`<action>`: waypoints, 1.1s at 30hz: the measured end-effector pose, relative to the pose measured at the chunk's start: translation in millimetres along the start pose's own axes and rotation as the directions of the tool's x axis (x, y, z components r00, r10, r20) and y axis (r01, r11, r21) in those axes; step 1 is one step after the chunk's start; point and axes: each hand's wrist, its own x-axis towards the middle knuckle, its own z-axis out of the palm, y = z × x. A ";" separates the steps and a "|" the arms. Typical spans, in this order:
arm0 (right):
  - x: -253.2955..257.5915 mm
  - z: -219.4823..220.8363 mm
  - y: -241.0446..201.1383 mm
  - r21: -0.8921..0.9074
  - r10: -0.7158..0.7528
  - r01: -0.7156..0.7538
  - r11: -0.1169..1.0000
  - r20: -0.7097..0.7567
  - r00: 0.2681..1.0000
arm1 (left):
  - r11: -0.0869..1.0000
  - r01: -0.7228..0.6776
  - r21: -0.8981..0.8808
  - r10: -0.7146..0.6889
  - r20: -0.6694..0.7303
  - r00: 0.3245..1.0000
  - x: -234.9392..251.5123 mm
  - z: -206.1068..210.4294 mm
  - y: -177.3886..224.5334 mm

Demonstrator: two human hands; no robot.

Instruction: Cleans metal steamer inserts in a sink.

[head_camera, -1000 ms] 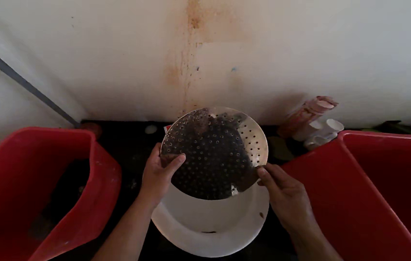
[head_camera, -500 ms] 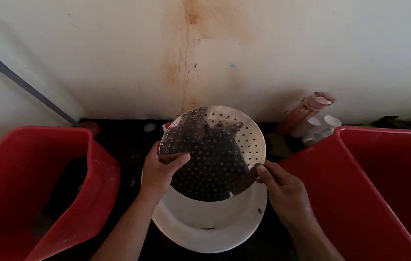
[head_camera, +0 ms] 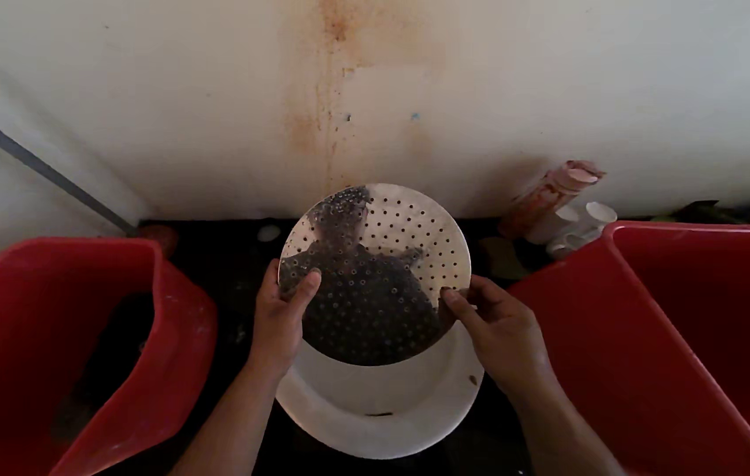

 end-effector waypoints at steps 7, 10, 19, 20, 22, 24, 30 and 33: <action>-3.1 11.1 -4.8 -0.035 0.043 -0.045 0.998 -0.038 0.998 | 0.995 -0.090 -0.041 0.089 -0.010 0.996 -10.4 3.2 -6.1; -5.8 22.8 -14.3 -0.062 0.072 -0.076 0.995 -0.056 0.996 | 0.986 -0.168 0.006 0.168 -0.013 0.986 -18.7 12.9 -4.9; -4.7 53.3 -43.8 -0.175 0.231 -0.256 0.951 -0.153 0.961 | 0.957 -0.290 0.034 0.290 -0.007 0.957 -32.2 28.4 -10.1; -4.8 54.2 -44.6 -0.187 0.236 -0.264 0.946 -0.160 0.959 | 0.954 -0.299 0.034 0.299 -0.002 0.954 -32.4 28.8 -9.3; -3.7 56.8 -40.6 -0.186 0.216 -0.247 0.951 -0.170 0.961 | 0.945 -0.325 0.028 0.325 0.013 0.946 -31.6 28.2 -8.7; -2.7 59.3 -37.1 -0.162 0.217 -0.243 0.956 -0.163 0.962 | 0.939 -0.343 0.028 0.343 0.020 0.939 -31.4 27.2 -8.9; -3.6 64.7 -32.9 -0.168 0.248 -0.274 0.947 -0.158 0.956 | 0.926 -0.368 0.078 0.367 0.028 0.930 -36.5 27.9 -9.0; -4.2 67.9 -27.3 -0.178 0.234 -0.264 0.948 -0.170 0.957 | 0.915 -0.393 0.094 0.390 0.048 0.919 -37.6 29.0 -9.6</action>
